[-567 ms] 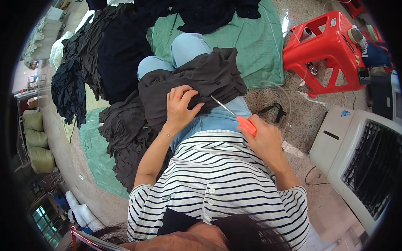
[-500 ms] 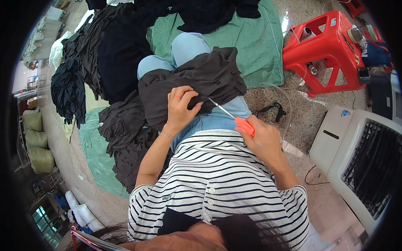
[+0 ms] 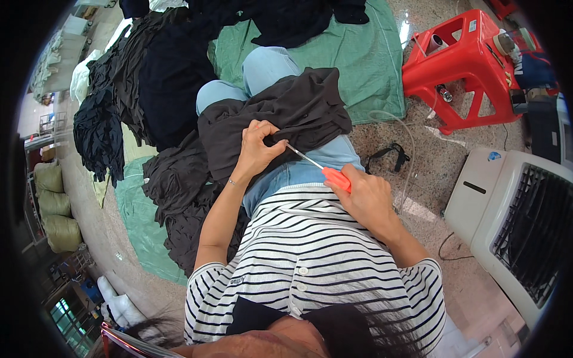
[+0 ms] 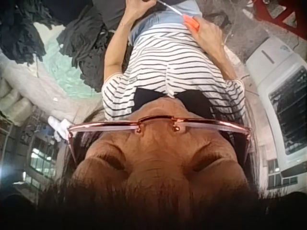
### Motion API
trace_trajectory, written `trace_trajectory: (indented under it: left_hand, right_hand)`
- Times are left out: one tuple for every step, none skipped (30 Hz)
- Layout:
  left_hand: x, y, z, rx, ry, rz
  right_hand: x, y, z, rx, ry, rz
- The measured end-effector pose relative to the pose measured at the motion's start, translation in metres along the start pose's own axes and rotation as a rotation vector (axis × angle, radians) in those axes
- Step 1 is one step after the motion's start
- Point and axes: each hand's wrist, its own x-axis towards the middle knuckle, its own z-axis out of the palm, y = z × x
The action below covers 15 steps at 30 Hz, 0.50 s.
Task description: The person trims loose threads from garments one by one using thread snips, then places each trimmed garment onto a pile on the floor.
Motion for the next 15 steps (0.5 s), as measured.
trace_trajectory:
  left_hand:
    - [0.002, 0.000, -0.001, 0.001, -0.003, 0.003]
    - [0.004, 0.002, -0.002, 0.017, -0.027, -0.002]
    - [0.006, 0.004, -0.002, 0.032, -0.053, -0.006]
    - [0.011, 0.014, -0.004, 0.033, -0.047, 0.036]
    - [0.015, 0.029, -0.007, 0.032, -0.037, 0.073]
    - [0.019, 0.040, -0.006, 0.059, -0.057, 0.156]
    - [0.024, 0.048, 0.000, 0.104, -0.059, 0.247]
    - [0.029, 0.054, 0.006, 0.149, -0.062, 0.339]
    - [0.034, 0.055, 0.011, 0.249, -0.097, 0.423]
    - [0.039, 0.053, 0.020, 0.245, -0.102, 0.434]
    - [0.044, 0.050, 0.029, 0.337, -0.150, 0.413]
    - [0.049, 0.046, 0.035, 0.430, -0.196, 0.388]
    - [0.055, 0.048, 0.034, 0.323, -0.211, 0.301]
    - [0.062, 0.049, 0.030, 0.218, -0.225, 0.211]
    - [0.072, 0.048, 0.023, 0.021, -0.292, 0.077]
  right_hand:
    - [0.000, 0.001, 0.001, 0.001, 0.003, 0.003]
    - [0.000, 0.002, 0.001, 0.020, 0.036, -0.006]
    - [0.000, 0.003, 0.000, 0.039, 0.070, -0.014]
    - [0.000, 0.004, -0.001, 0.038, 0.081, 0.000]
    - [0.001, 0.005, -0.007, 0.082, 0.140, 0.052]
    - [0.001, 0.007, -0.010, 0.124, 0.202, 0.104]
    - [0.001, 0.014, -0.010, 0.136, 0.288, 0.124]
    - [0.000, 0.018, -0.015, 0.113, 0.305, 0.157]
    - [0.000, 0.022, -0.020, 0.090, 0.322, 0.189]
    - [-0.002, 0.024, -0.023, 0.072, 0.343, 0.200]
    - [-0.004, 0.025, -0.025, 0.069, 0.351, 0.207]
    - [-0.006, 0.026, -0.026, 0.058, 0.347, 0.204]
    - [-0.009, 0.027, -0.027, 0.049, 0.344, 0.205]
    - [-0.012, 0.030, -0.025, 0.034, 0.326, 0.211]
    - [-0.014, 0.029, -0.025, 0.034, 0.330, 0.216]
